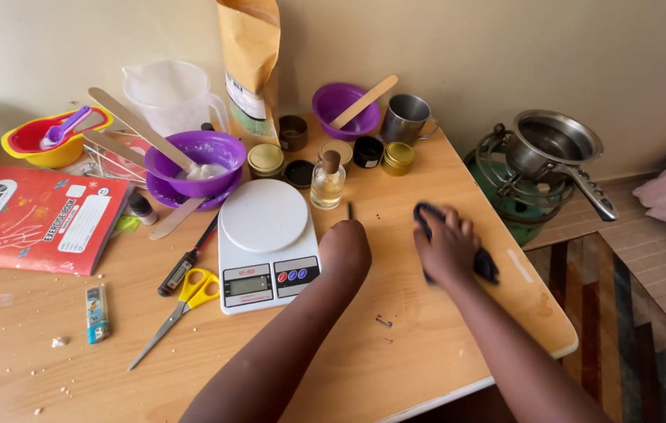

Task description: Cleaning the candle-making workspace by wiping the table surface and organizing supplies

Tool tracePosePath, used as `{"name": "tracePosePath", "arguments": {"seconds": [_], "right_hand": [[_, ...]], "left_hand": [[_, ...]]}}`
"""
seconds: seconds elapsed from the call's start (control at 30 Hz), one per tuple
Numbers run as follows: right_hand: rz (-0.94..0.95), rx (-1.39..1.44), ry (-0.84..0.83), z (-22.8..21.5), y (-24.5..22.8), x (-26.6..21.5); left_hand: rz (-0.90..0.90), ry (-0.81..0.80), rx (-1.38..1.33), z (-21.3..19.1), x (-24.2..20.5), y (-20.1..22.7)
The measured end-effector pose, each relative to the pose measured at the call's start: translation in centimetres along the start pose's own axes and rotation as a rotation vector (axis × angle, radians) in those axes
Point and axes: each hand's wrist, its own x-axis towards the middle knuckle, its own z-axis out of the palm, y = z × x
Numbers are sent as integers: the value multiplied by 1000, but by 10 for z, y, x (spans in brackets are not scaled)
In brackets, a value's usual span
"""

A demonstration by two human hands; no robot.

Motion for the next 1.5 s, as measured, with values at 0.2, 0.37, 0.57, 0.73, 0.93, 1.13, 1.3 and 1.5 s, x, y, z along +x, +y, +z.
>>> {"name": "tracePosePath", "arguments": {"seconds": [0.2,0.37,0.57,0.73,0.93,1.13,1.3,1.5], "right_hand": [[-84,-98,61,14,-37,69],[-353,-48,191,37,-68,35],[-620,75,193,30,-89,-48],[-768,130,156,23,-66,-86],[-666,199,159,11,-26,-97],[-77,31,140,22,46,-15],[134,10,190,7,54,50],[187,-23,63,-1,8,78]], "left_hand": [[73,41,144,-33,-70,-13],[-335,-17,-233,-87,-152,-79],[-657,204,58,-107,-184,-160],[-789,132,80,-112,-172,-187],[-817,189,109,-107,-158,-209],[-493,310,-149,-78,-156,-149],[127,411,-199,-23,-150,-72],[449,596,-135,-10,-147,-76]]}}
